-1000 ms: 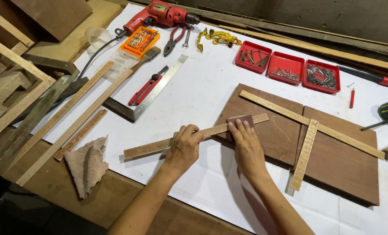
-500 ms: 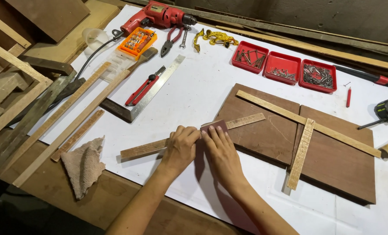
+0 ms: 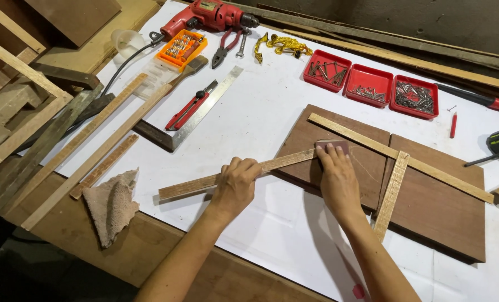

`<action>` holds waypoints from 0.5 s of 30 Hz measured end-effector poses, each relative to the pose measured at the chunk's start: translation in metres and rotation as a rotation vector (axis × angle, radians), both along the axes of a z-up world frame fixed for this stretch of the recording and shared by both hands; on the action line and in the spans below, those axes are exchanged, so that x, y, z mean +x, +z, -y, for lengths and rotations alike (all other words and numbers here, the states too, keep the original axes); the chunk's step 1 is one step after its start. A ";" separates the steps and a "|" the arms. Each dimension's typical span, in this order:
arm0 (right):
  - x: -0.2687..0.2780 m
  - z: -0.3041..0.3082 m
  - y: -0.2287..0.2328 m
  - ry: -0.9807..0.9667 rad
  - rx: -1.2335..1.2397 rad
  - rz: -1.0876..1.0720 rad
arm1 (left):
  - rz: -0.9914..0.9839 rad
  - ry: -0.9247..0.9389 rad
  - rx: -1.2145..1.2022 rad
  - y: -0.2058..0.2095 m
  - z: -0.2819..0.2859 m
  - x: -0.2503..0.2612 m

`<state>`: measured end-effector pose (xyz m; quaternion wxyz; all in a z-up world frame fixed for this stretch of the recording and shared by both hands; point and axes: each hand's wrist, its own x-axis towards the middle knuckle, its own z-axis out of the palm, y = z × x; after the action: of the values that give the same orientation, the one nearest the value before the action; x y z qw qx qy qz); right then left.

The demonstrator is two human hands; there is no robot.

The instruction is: Measuring, aligning, and sanding wood strips on a workbench.

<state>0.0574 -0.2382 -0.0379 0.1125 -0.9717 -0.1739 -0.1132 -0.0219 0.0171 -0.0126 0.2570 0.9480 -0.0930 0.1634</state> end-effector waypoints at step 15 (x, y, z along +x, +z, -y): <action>-0.046 -0.062 0.002 0.254 0.058 0.009 | 0.035 -0.015 -0.025 0.009 -0.002 -0.002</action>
<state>0.0117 -0.1759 -0.0356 0.1531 -0.9376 -0.2930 -0.1075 -0.0244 0.0188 -0.0037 0.2684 0.9410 -0.1023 0.1790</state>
